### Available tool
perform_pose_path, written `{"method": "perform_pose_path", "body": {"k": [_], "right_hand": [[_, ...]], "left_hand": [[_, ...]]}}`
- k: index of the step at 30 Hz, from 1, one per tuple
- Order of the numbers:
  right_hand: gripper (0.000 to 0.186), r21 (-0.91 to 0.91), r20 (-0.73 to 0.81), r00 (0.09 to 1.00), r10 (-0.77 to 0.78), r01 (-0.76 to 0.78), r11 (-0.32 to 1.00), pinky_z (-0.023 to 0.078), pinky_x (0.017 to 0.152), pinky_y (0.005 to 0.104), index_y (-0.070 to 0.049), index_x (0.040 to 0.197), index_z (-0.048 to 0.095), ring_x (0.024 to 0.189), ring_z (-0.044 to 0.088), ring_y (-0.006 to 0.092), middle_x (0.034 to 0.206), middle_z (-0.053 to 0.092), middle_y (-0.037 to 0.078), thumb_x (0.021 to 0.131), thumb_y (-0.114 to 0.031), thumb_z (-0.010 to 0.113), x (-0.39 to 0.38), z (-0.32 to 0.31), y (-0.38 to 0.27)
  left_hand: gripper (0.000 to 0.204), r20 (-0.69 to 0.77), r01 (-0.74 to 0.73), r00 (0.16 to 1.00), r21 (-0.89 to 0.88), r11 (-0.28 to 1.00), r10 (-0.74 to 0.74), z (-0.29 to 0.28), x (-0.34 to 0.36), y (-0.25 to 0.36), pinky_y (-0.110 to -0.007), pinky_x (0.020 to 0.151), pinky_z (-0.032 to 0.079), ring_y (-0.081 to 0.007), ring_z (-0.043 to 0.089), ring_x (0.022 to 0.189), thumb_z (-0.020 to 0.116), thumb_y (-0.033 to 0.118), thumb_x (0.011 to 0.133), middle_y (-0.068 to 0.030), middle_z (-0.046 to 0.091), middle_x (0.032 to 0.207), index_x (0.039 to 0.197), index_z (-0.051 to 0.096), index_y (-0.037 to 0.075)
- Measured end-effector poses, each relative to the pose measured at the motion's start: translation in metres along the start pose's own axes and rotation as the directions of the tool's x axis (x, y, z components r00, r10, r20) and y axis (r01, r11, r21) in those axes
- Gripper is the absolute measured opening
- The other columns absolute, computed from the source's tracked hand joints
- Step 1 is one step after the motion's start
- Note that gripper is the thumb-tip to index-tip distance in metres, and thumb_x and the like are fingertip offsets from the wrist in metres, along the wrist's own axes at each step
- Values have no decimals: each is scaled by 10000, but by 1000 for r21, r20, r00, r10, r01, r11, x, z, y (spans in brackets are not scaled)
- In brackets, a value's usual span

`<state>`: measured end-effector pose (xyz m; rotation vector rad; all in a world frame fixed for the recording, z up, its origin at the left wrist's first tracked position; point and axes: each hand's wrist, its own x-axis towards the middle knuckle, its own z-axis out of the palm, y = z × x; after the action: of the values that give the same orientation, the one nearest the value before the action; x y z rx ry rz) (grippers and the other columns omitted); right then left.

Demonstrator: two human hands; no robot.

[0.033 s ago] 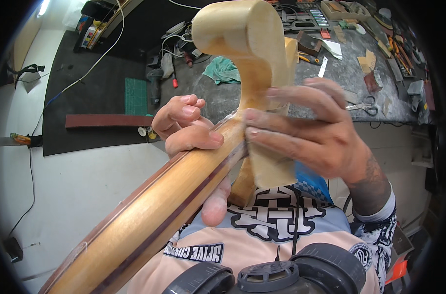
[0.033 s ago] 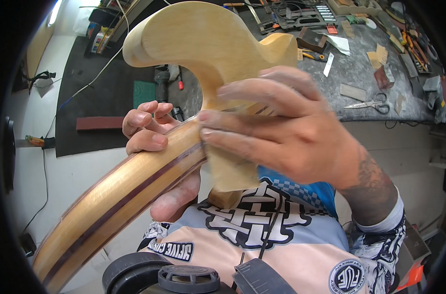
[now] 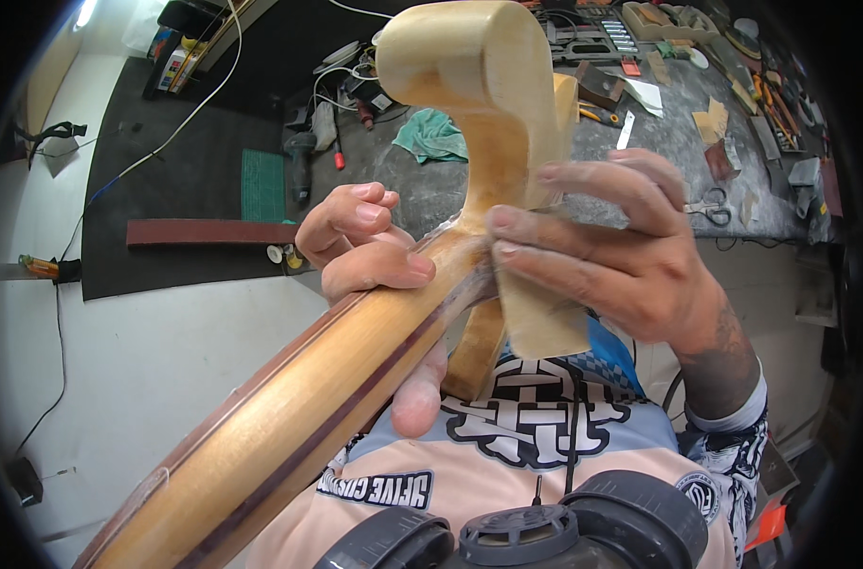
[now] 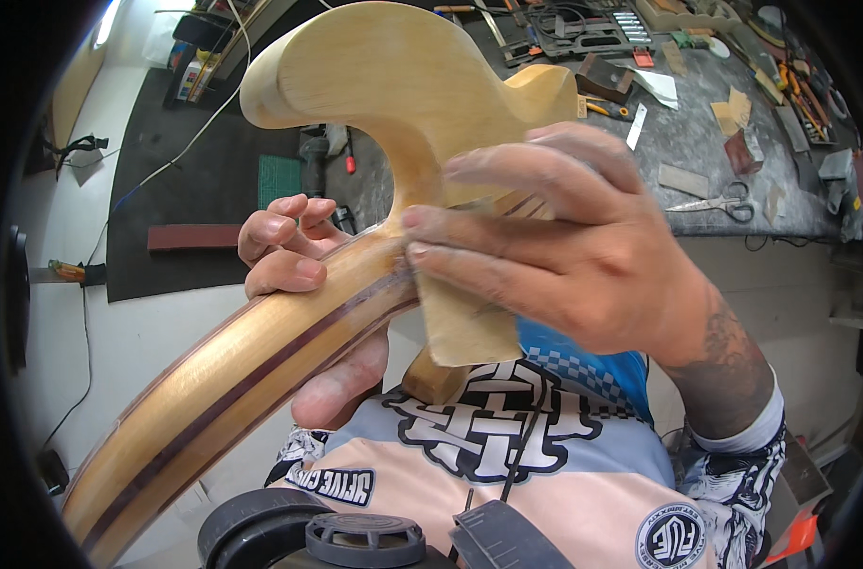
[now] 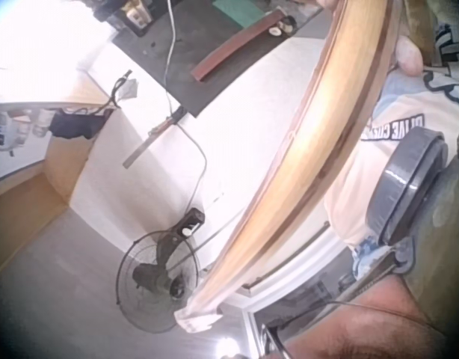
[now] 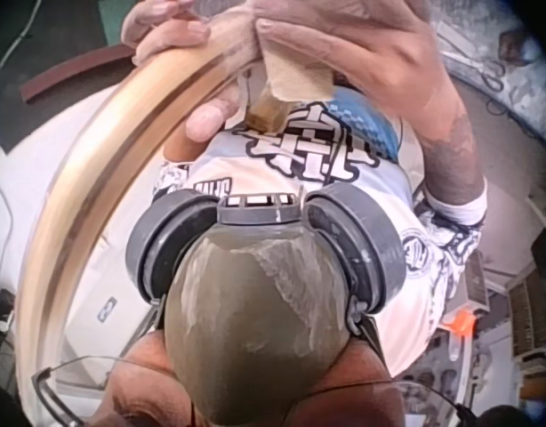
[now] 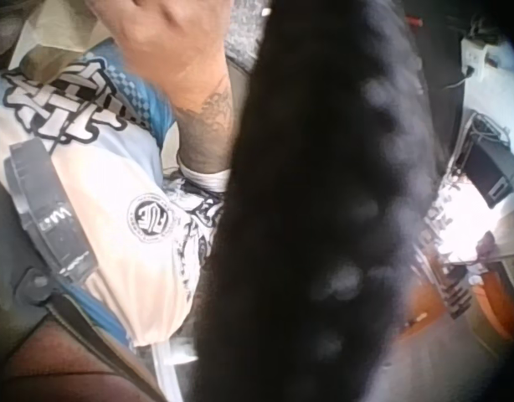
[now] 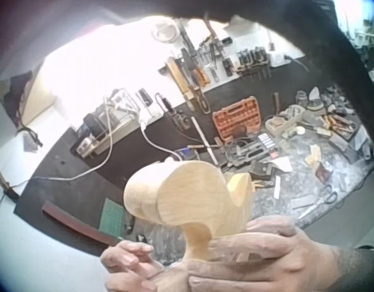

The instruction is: The person sands the body and neck of a light-colored wooden guitar using a sanding block. They work on the flat surfaces, the curved edges, and the transition area between the body and the neck, rotating the instrument to access different angles.

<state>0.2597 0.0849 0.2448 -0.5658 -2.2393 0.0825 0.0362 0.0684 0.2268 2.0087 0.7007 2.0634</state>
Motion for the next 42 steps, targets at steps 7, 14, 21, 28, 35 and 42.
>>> {"method": "perform_pose_path", "body": {"k": [7, 14, 21, 28, 35, 42], "right_hand": [[273, 0, -4, 1000, -22, 22, 1000, 362, 1017, 384, -230, 1154, 767, 1268, 558, 184, 1248, 747, -77, 934, -312, 629, 6, 6, -2], [293, -26, 20, 997, -70, 71, 997, 360, 1012, 388, -228, 1165, 763, 1254, 562, 183, 1211, 759, -81, 916, -306, 631, 8, 1, 3], [273, -38, 27, 996, -83, 84, 996, 362, 994, 390, -212, 1133, 773, 1234, 556, 176, 1197, 764, -70, 914, -296, 633, 8, -6, 10], [278, -42, 37, 996, -81, 83, 996, 368, 986, 395, -212, 1139, 771, 1223, 559, 176, 1196, 765, -71, 910, -302, 643, 6, -8, 11], [267, -44, 19, 998, -67, 68, 997, 348, 1024, 395, -211, 1117, 778, 1240, 573, 164, 1209, 762, -69, 888, -295, 670, 5, -3, 9], [226, -215, -48, 994, -95, 83, 973, 283, 1109, 412, -267, 1080, 792, 1235, 583, 123, 1227, 750, -112, 879, -319, 703, 5, 11, 1]], "left_hand": [[964, -9, -3, 1000, -61, 998, 3, 7, 1, -1, -451, 1034, 390, -274, 421, 1197, 424, 1004, 723, -124, 468, 1122, 1050, 596, 113], [944, 15, -18, 1000, -124, 992, 20, 4, 0, -3, -450, 1064, 431, -282, 449, 1276, 491, 953, 759, -127, 508, 1222, 1100, 611, 82], [922, 35, 55, 998, -120, 991, -51, 1, 1, 2, -445, 1069, 422, -293, 450, 1274, 530, 945, 746, -122, 489, 1248, 1099, 613, 97], [920, 53, 51, 998, -93, 994, -46, -1, 4, 1, -443, 1067, 420, -307, 454, 1256, 540, 940, 746, -123, 494, 1241, 1089, 607, 89], [925, 72, 72, 995, -98, 993, -65, -5, 2, -2, -445, 1072, 419, -314, 442, 1286, 544, 939, 743, -127, 468, 1276, 1107, 594, 90], [941, 146, 118, 984, -112, 987, -101, -15, 7, -5, -442, 1082, 428, -307, 437, 1306, 569, 935, 720, -117, 442, 1318, 1151, 567, 99]]}}
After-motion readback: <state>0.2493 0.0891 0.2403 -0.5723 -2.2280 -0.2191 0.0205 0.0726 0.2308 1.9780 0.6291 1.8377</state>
